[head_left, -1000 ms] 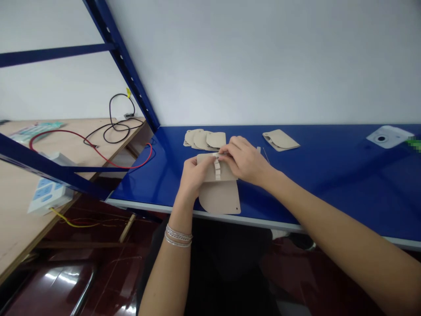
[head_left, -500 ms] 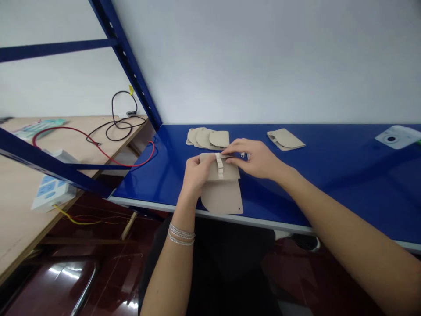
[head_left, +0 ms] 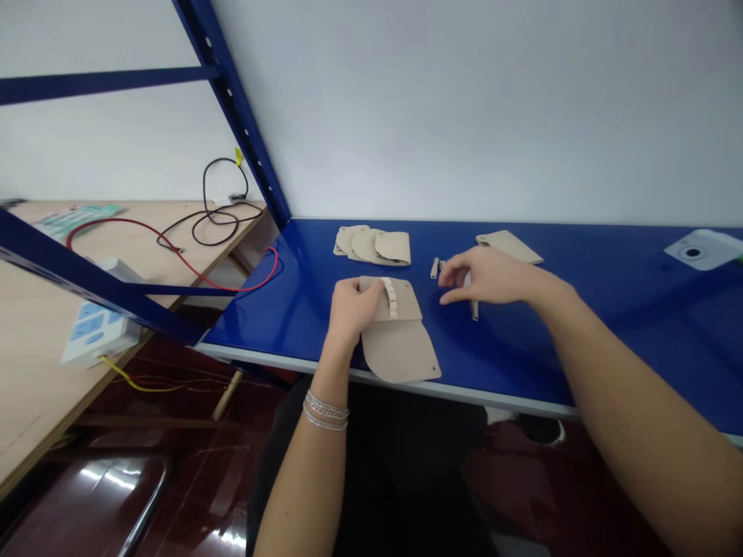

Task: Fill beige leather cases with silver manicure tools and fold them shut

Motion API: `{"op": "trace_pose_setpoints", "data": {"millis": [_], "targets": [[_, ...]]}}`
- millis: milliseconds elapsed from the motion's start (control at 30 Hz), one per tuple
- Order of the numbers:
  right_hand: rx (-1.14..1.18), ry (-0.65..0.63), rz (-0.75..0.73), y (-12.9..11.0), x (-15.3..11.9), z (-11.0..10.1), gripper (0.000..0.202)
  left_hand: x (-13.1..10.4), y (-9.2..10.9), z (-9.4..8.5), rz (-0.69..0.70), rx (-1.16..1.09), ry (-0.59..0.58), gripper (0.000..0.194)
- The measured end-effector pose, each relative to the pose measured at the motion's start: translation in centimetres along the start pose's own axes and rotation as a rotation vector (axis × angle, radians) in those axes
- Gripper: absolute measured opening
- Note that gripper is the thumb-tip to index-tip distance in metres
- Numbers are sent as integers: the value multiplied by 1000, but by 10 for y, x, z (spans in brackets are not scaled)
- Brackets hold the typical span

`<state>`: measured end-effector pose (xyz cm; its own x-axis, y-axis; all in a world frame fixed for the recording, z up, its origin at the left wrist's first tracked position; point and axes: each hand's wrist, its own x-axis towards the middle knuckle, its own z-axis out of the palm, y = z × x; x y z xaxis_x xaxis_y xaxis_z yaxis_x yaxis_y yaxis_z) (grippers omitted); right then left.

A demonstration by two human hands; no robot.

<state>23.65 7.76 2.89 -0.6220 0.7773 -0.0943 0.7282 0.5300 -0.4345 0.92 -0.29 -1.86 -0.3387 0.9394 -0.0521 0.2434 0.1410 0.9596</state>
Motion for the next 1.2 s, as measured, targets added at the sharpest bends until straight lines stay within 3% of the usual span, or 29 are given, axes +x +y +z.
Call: {"op": "trace_pose_setpoints", "data": {"millis": [100, 167, 267, 367, 533, 700, 800, 1000, 1200], "targets": [[-54, -25, 56, 14, -8, -15, 26, -1, 2, -2, 4, -2, -24, 29], [-100, -109, 137, 23, -12, -20, 31, -3, 3, -2, 4, 4, -38, 29], [-120, -238, 209, 35, -14, -19, 31, -3, 4, -3, -4, 14, -48, 29], [-128, -257, 178, 39, -11, -14, 23, -3, 3, -3, 1, 9, -51, 29], [-103, -182, 133, 23, -10, -10, 21, -4, 2, -2, 37, 25, -49, 32], [132, -9, -28, -8, -11, -7, 30, -5, 5, -2, 109, 11, -83, 27], [136, 87, -77, -20, -8, 1, 29, -5, 6, 0, 114, -42, -98, 25], [30, 175, -126, -28, -2, 18, 21, -7, 8, 3, 73, -79, -125, 30], [84, 317, -229, -32, 1, 25, 18, -9, 12, 5, 63, -119, -141, 30]]}}
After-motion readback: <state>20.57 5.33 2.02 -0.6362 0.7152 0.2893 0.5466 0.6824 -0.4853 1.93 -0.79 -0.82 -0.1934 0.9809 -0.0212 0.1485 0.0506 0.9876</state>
